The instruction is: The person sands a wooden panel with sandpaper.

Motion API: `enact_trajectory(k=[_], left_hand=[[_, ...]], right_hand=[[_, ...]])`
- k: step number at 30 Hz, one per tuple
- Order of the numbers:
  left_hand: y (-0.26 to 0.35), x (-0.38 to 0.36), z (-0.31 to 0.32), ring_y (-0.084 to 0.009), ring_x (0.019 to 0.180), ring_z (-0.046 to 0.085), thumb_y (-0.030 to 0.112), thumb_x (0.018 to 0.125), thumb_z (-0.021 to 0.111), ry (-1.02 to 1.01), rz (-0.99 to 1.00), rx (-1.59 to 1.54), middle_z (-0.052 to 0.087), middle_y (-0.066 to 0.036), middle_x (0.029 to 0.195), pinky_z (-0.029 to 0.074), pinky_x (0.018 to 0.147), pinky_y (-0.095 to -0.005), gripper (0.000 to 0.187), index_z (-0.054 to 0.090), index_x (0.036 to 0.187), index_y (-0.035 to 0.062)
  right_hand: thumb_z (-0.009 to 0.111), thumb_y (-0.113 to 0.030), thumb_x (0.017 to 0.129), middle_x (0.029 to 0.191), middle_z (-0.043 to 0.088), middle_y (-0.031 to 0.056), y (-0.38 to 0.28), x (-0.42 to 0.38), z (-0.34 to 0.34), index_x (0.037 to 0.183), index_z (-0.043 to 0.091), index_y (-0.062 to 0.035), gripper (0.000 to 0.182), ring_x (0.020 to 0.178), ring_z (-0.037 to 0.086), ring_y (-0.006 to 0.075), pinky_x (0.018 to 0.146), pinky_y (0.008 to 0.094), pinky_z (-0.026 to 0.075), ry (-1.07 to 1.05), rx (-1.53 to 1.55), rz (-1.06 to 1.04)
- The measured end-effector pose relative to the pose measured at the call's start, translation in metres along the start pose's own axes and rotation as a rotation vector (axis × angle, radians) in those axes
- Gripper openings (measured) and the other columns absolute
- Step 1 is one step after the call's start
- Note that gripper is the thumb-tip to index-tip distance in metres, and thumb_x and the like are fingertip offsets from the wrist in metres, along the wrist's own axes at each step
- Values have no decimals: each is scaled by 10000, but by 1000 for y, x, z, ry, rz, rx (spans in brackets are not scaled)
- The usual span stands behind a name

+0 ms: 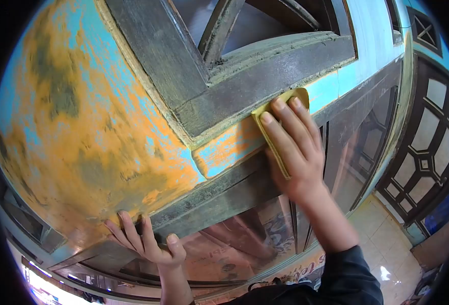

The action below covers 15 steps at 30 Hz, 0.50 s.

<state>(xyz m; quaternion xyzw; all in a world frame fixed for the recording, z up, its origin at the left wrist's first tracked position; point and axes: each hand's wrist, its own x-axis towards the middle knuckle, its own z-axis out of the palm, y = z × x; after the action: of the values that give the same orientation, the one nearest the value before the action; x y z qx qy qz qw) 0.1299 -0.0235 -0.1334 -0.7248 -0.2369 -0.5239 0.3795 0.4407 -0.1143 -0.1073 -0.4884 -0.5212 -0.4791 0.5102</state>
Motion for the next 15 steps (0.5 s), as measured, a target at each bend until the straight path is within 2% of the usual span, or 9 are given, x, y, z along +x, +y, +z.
enact_trajectory(k=[1,2,3,5,8,11,15], left_hand=[[1,1,0,-533,1488,201,446,1013,408,-5,7,10,388,-266,1559,46,1181,-673,581,539,1390,24],[3,3,0,-519,1494,198,451,1016,404,-9,17,18,372,-261,1571,53,1180,-667,598,527,1412,20],[4,5,0,-505,1500,194,456,1020,400,-11,29,28,355,-256,1584,60,1179,-661,615,515,1434,16],[4,7,0,-504,1501,191,457,1021,394,-21,27,29,344,-252,1592,53,1179,-660,622,507,1443,15],[8,10,0,-504,1502,189,461,1019,392,-23,7,19,343,-249,1595,39,1181,-658,631,504,1449,13],[17,17,1,-508,1501,193,464,1018,394,-42,3,-10,364,-250,1584,28,1186,-652,632,518,1440,9],[26,20,5,-511,1499,203,473,1017,394,-69,31,18,401,-256,1560,16,1195,-641,636,544,1417,2]], right_hand=[[576,-166,929,1430,578,115,-16,-2,6,1333,647,-98,415,1347,510,340,1122,480,398,10,0,55],[549,-197,953,1440,572,95,-27,-8,15,1346,644,-130,410,1360,498,323,1126,469,389,14,-11,-26],[521,-286,983,1451,564,79,-39,-9,10,1362,637,-187,409,1361,497,310,1141,460,369,-67,-16,-45],[463,-416,1020,1467,548,70,-43,-8,7,1389,618,-234,439,1364,494,302,1157,462,341,-95,-4,-53],[367,-532,1036,1481,534,68,-40,-7,4,1415,596,-258,521,1372,483,310,1176,474,303,-138,6,-54],[295,-572,1044,1499,516,67,-41,-10,8,1435,579,-260,575,1387,464,315,1189,484,269,-136,10,-47],[305,-563,1049,1509,502,93,-18,-10,3,1441,576,-250,570,1408,435,339,1187,497,260,-130,2,-36]])
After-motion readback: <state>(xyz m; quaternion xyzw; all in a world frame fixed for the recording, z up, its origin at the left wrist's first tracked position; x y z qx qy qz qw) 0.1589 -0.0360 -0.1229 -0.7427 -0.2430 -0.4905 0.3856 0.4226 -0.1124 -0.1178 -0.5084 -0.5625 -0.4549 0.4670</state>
